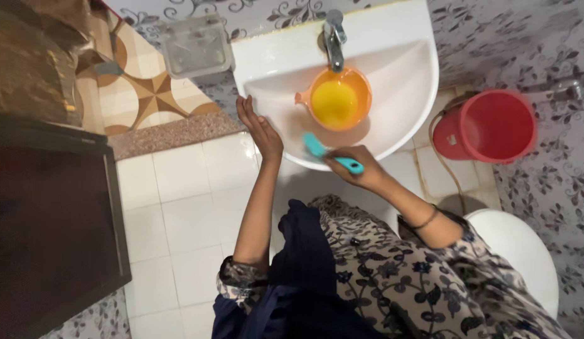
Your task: The person scrubs a white bathroom sink using a blue scrub brush. They repeatedly clean the basin, faucet, and rim while an orange bowl filled with yellow liquid sits under the running tap. The person occasionally rinses the brush under the water stream.
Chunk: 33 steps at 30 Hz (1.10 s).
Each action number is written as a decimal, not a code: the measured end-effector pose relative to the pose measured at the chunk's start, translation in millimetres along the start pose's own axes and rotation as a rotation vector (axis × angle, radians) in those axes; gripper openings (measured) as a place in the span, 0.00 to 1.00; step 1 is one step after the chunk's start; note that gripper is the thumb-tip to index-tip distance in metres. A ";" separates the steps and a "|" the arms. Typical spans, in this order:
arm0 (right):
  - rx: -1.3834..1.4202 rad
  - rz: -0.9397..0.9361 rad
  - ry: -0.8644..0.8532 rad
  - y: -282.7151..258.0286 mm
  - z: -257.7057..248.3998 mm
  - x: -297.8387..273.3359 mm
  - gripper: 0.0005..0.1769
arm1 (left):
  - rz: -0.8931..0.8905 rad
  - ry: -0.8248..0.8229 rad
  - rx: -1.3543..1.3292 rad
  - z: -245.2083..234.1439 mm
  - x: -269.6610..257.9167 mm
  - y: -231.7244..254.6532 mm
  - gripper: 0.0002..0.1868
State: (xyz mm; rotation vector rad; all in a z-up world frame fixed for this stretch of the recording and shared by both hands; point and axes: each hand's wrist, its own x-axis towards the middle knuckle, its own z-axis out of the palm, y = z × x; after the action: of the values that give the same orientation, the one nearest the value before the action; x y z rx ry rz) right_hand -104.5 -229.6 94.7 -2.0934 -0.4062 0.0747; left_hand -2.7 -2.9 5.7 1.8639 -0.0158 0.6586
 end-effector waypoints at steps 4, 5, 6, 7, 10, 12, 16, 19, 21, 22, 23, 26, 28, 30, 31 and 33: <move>-0.363 0.276 -0.269 6.4 -64.5 -18.4 0.12 | -0.011 -0.018 0.018 -4.0 4.0 2.1 0.36; -0.412 0.303 -0.294 9.7 -76.3 -16.8 0.12 | -0.008 -0.011 0.038 -4.2 2.5 1.5 0.36; -0.460 0.331 -0.318 13.6 -83.1 -12.2 0.12 | -0.008 -0.017 0.039 -4.4 0.7 1.0 0.36; -0.504 0.320 -0.317 18.6 -87.7 -1.3 0.12 | -0.004 -0.023 0.039 -3.0 2.3 0.2 0.36; -0.542 0.309 -0.229 35.7 -74.6 34.1 0.12 | -0.009 -0.023 0.028 1.2 7.8 -3.1 0.35; -0.436 0.346 -0.072 47.0 -52.5 43.0 0.11 | -0.005 -0.023 0.034 -1.4 4.0 -6.5 0.35; -0.543 0.202 -0.057 60.6 -52.2 39.0 0.11 | 0.046 -0.007 -0.012 2.5 5.1 -11.4 0.30; -0.420 0.171 -0.155 61.2 -74.7 16.6 0.13 | 0.035 -0.016 0.054 2.3 3.0 -21.1 0.25; -0.475 0.123 -0.098 64.9 -87.2 3.3 0.14 | 0.044 -0.022 0.115 1.5 -1.2 -32.4 0.24; -0.558 0.056 -0.031 66.8 -91.9 -0.1 0.14 | 0.035 -0.024 0.050 4.0 -4.0 -35.5 0.24; -0.549 0.055 0.014 69.4 -98.1 2.8 0.12 | 0.047 -0.012 -0.018 7.5 0.7 -36.6 0.24; -0.424 0.038 0.165 79.2 -97.6 5.8 0.09 | 0.029 0.007 0.007 7.0 -2.1 -31.2 0.24; -0.213 0.012 0.285 90.2 -95.6 6.4 0.09 | 0.006 0.007 0.049 5.2 -6.3 -25.8 0.25; -0.087 0.001 0.304 106.4 -100.2 13.7 0.09 | 0.006 0.009 0.082 9.5 -0.1 -20.8 0.27; -0.026 0.002 0.317 111.4 -100.1 11.5 0.10 | 0.007 0.001 0.091 8.2 -2.1 -18.5 0.27; 0.046 -0.040 0.351 119.0 -100.4 5.0 0.11 | 0.001 0.008 0.100 7.3 -4.8 -15.9 0.27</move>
State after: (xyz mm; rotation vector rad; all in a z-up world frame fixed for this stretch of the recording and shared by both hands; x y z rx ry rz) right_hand -47.7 -367.2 48.7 -2.0014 -0.2297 -0.3002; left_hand 1.5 -4.4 -11.9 1.9569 0.0221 0.6783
